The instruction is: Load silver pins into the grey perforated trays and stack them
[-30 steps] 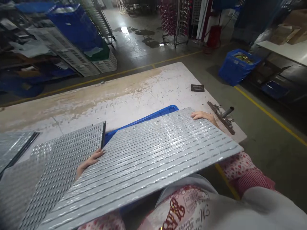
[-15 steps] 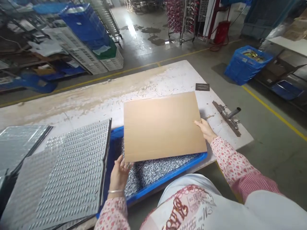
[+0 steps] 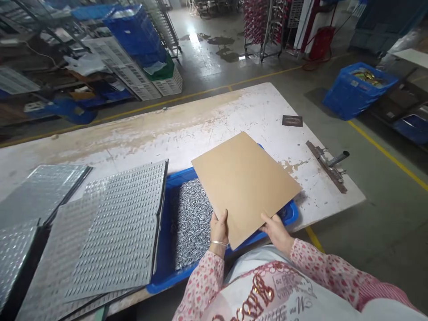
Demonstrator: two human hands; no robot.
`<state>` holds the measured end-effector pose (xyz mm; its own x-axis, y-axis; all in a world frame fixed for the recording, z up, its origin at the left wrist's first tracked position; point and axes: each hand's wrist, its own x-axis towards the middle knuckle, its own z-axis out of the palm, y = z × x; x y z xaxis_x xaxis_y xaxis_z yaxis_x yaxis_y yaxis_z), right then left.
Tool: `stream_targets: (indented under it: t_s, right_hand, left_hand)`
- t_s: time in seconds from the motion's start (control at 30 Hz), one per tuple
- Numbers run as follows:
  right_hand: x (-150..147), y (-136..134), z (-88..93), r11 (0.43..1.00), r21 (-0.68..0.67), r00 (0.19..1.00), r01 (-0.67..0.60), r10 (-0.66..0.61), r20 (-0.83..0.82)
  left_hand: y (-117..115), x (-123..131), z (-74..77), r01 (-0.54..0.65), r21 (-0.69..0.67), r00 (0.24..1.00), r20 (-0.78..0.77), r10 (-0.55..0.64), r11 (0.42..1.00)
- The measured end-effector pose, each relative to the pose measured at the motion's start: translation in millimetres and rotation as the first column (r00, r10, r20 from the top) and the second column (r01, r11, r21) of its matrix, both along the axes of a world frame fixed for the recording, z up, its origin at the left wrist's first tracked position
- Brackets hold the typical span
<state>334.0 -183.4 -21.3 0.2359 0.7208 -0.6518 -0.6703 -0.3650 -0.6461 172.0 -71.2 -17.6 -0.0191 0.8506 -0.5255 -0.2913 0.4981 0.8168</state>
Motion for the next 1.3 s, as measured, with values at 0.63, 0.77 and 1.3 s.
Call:
stream_targets:
  t_s: [0.63, 0.77, 1.3]
  right_hand:
    - [98, 87, -37.4, 0.976, -0.024, 0.293, -0.218, 0.089, 0.952]
    - [90, 95, -34.3, 0.956, -0.031, 0.28, -0.293, 0.117, 0.953]
    - [85, 98, -28.3, 0.955, -0.139, 0.407, -0.261, 0.24, 0.881]
  left_hand:
    - [16, -128, 8.9, 0.272, 0.004, 0.952, -0.149, -0.268, 0.962]
    - [9, -136, 7.1, 0.242, -0.014, 0.955, -0.176, -0.24, 0.97]
    - [24, -133, 9.8, 0.322, -0.068, 0.937, -0.116, -0.328, 0.944]
